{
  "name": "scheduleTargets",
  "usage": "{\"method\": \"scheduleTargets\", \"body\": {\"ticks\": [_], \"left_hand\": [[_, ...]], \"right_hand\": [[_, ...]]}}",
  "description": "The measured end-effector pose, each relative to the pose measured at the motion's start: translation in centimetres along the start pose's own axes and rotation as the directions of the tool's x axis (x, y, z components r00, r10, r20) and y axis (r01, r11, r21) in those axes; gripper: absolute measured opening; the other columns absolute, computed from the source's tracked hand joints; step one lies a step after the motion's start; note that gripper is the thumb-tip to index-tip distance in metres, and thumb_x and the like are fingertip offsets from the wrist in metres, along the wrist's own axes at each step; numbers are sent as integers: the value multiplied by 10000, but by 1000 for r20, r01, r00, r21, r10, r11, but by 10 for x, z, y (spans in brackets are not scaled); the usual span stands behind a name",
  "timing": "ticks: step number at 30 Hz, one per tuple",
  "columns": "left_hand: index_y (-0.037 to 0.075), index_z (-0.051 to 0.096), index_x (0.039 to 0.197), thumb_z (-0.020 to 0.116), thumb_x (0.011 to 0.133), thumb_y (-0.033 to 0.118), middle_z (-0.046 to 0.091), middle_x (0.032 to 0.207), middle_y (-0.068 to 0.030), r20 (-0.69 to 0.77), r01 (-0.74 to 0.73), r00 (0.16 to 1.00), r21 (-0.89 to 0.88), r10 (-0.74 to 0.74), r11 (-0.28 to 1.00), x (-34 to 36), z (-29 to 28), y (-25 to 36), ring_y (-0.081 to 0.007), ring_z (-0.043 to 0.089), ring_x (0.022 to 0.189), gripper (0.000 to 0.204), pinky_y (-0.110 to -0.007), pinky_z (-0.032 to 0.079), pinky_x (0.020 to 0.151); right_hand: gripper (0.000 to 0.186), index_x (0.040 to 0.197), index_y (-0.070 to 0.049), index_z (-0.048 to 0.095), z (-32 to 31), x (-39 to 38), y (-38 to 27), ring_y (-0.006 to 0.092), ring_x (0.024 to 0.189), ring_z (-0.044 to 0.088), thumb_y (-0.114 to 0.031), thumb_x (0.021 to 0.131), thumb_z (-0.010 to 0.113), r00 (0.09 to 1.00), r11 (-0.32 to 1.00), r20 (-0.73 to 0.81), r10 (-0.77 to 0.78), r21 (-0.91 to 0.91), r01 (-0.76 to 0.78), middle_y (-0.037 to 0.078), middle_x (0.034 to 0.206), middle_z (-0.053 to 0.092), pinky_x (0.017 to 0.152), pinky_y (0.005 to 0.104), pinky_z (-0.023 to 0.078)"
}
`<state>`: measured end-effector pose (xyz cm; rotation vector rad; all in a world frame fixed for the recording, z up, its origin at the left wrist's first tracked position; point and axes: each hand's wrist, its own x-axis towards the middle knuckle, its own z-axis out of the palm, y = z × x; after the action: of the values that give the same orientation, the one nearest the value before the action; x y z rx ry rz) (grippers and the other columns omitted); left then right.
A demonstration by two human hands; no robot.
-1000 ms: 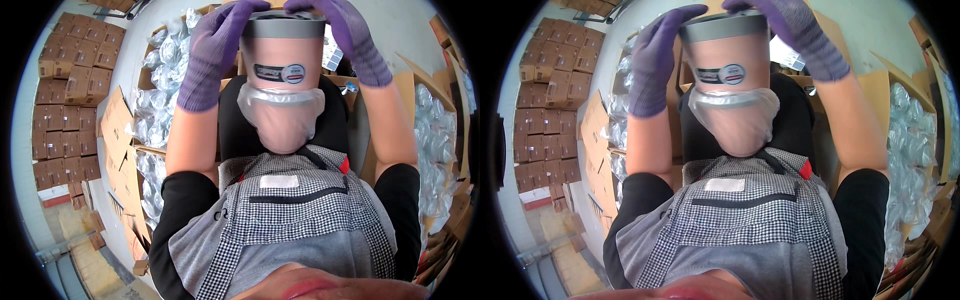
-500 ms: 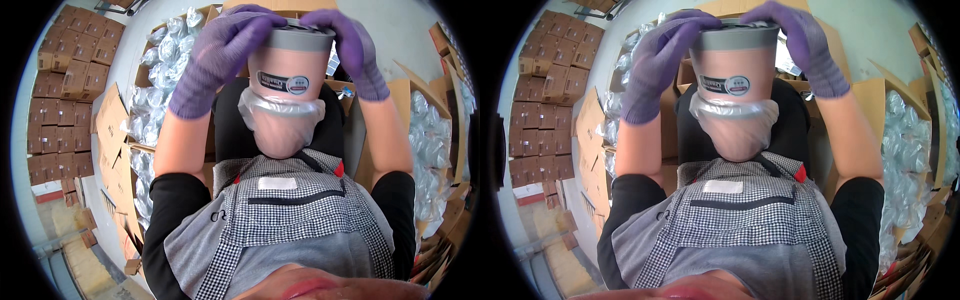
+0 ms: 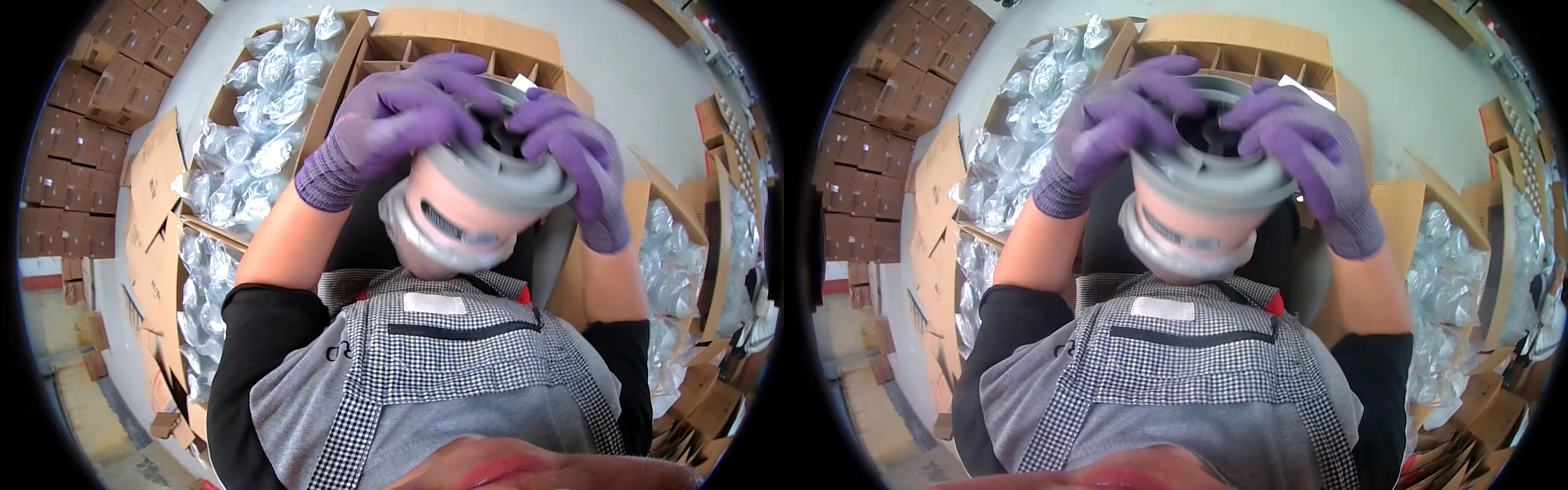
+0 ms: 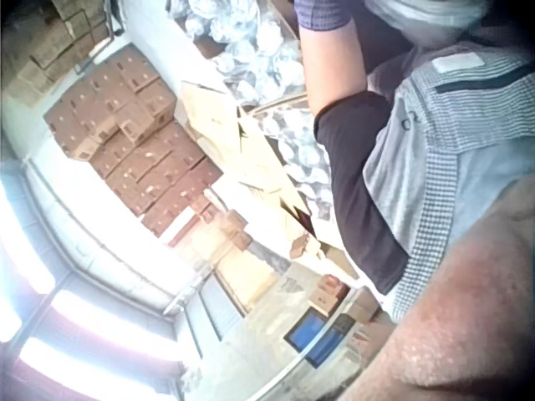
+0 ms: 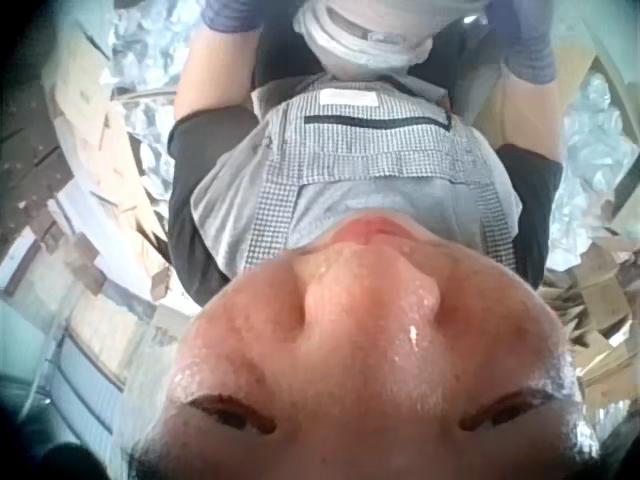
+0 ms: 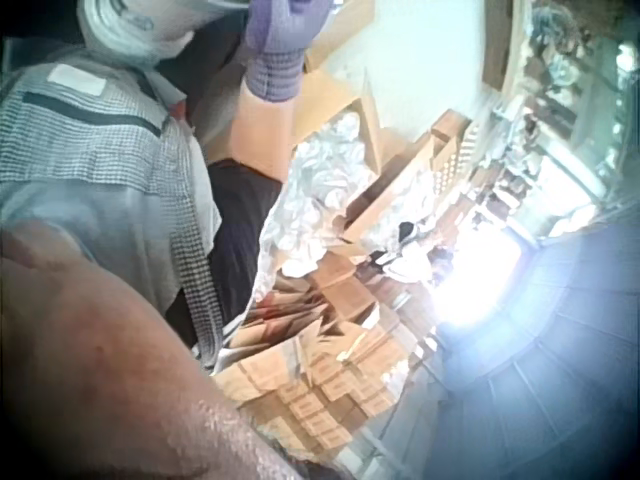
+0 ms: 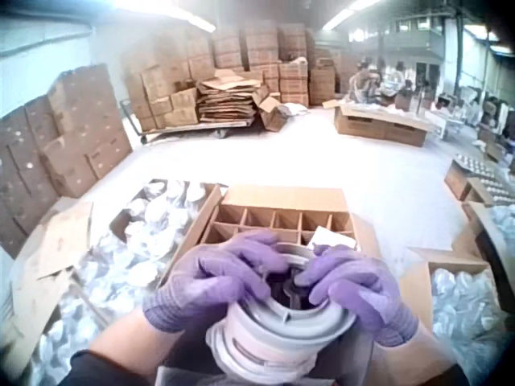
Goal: The person takes a thermal flask from a box, places a chrome ball inside it, secures the lid, and applies a sticker to the flask before placing it back into a shipping box.
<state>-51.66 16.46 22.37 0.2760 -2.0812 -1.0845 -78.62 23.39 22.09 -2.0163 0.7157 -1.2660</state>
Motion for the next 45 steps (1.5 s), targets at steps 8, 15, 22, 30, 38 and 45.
{"method": "scheduleTargets", "body": {"ticks": [8, 15, 22, 30, 38, 45], "left_hand": [[-5, 639, 1277, 572, 990, 445, 649, 1291, -157, -184, 256, 956, 153, -227, 955, -23, 74, -34, -283, 639, 1187, 538, -414, 462, 1100], [-6, 649, 1212, 574, 964, 519, 660, 1219, -170, -194, 213, 963, 123, -187, 969, -33, 87, -40, -313, 643, 1152, 585, -461, 460, 1093], [-7, 659, 1146, 575, 939, 593, 672, 1146, -183, -168, 205, 969, 152, -180, 967, -28, 51, -45, -344, 647, 1117, 640, -508, 459, 1087], [-8, 670, 1071, 577, 910, 677, 685, 1064, -198, 142, -248, 964, 198, 222, 948, 6, -12, -11, -378, 652, 1077, 710, -561, 458, 1079], [-1, 768, 919, 656, 852, 393, 750, 932, -130, -144, -117, 980, 132, 136, 984, 25, -6, -15, -302, 702, 979, 415, -422, 554, 918], [-13, 714, 967, 495, 1054, 422, 717, 910, -113, -410, 346, 868, 91, -282, 934, 30, -19, -88, -201, 674, 881, 495, -337, 540, 841]], "right_hand": [[407, 1172, -65, 721, -17, 53, -94, 318, 1020, 639, -332, 864, 720, 644, 705, 765, 2, -458, 542, 112, 1141, 703, 928, 436, 520], [330, 973, -87, 681, 27, 40, -123, 213, 697, 608, -354, 790, 745, 479, 624, 877, 40, -396, 673, 47, 807, 589, 606, 377, 501], [165, 917, -63, 675, 33, 70, -71, 243, 717, 675, -222, 899, 714, 757, 856, 639, 135, -460, 236, 97, 838, 671, 653, 378, 520], [434, 1115, -85, 739, -78, -20, 229, 256, 974, 708, -473, 938, 661, 759, 364, -212, 615, -777, -513, 123, 1051, 740, 901, 419, 552], [434, 1229, -120, 709, -26, -24, 335, 330, 1226, 603, -449, 976, 584, 554, -43, -431, 713, -815, -578, 145, 1286, 629, 1014, 478, 486], [339, 1152, -80, 749, -30, -16, 340, 336, 1143, 692, -308, 987, 560, 644, 31, -288, 708, -899, -437, 174, 1203, 721, 958, 470, 550]]}}
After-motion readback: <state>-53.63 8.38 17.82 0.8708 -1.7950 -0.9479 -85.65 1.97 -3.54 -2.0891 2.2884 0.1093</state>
